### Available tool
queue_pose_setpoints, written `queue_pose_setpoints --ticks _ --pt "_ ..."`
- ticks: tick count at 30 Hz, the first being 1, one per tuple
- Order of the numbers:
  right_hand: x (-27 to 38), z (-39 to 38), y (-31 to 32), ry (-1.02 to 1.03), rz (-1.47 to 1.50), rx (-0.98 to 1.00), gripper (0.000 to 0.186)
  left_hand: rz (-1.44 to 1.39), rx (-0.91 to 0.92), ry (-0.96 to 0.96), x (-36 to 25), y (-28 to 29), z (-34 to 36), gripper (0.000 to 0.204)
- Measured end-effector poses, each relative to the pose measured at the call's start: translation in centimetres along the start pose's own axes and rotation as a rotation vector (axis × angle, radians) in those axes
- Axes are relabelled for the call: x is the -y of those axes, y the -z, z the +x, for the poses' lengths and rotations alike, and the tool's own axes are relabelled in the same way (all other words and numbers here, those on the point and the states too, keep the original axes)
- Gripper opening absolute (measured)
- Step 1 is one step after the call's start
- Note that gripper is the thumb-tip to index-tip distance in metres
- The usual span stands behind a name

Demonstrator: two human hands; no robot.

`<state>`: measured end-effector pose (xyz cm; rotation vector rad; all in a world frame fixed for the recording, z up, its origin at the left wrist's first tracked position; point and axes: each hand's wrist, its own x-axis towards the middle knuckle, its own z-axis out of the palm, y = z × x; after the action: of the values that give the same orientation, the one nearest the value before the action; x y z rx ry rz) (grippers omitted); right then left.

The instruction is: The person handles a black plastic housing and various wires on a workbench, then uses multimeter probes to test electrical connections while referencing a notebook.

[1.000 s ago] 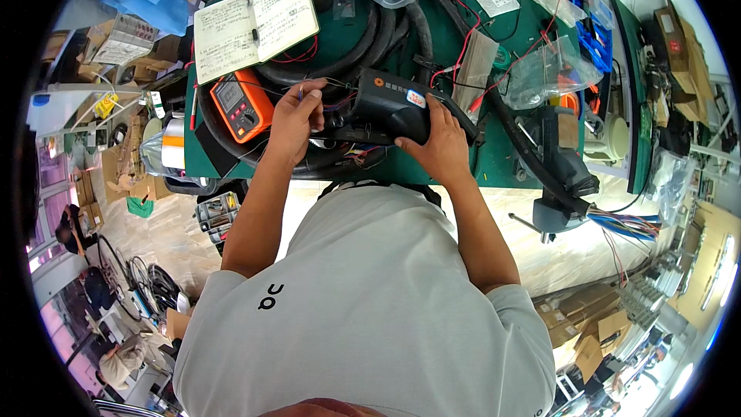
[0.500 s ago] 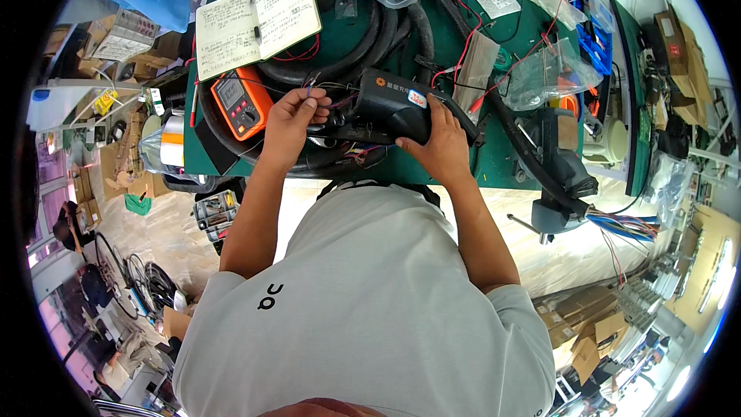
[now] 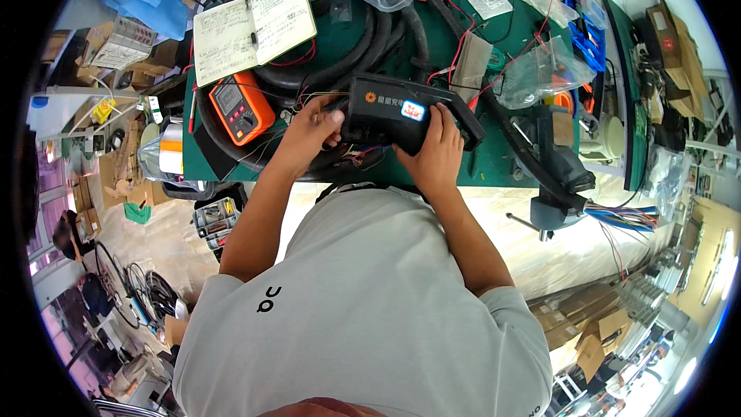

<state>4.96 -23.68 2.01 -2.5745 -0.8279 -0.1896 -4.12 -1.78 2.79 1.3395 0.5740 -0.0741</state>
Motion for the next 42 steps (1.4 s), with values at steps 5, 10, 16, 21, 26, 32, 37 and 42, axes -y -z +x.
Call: queue_pose_setpoints --ticks 5,10,16,21,26,32,37,42 --pt "-0.7 -0.2 0.7 0.236 -0.076 -0.428 0.09 -0.001 0.089 -0.273 -1.4 -1.8 -1.5 0.109" --pt "-1.9 0.4 1.8 0.359 -0.115 -0.578 0.083 -0.024 0.155 -0.25 -5.8 -3.2 -3.1 0.1" --pt "-2.0 1.0 2.6 0.452 -0.089 -0.727 0.073 -0.171 0.121 -0.346 -6.5 -4.3 -4.8 0.089" --pt "-0.6 1.8 5.9 0.572 -0.017 -0.741 0.075 -0.091 0.044 -0.537 -6.4 -3.0 -5.0 0.104" --pt "-1.6 3.3 9.5 0.391 0.053 -0.945 0.064 -0.002 -0.023 -0.724 -7.1 -1.6 -5.1 0.104" --pt "-5.2 5.5 10.5 0.133 0.782 0.121 0.088 0.105 -0.13 -0.79 -7.2 -0.8 -5.0 0.108" --pt "-3.5 5.2 10.9 0.173 0.699 0.119 0.089 0.081 -0.027 -0.719 -7.5 0.7 -5.3 0.106" --pt "-2.6 6.0 12.6 0.296 0.517 0.038 0.076 0.014 -0.004 -0.651 -8.1 0.9 -5.7 0.109"
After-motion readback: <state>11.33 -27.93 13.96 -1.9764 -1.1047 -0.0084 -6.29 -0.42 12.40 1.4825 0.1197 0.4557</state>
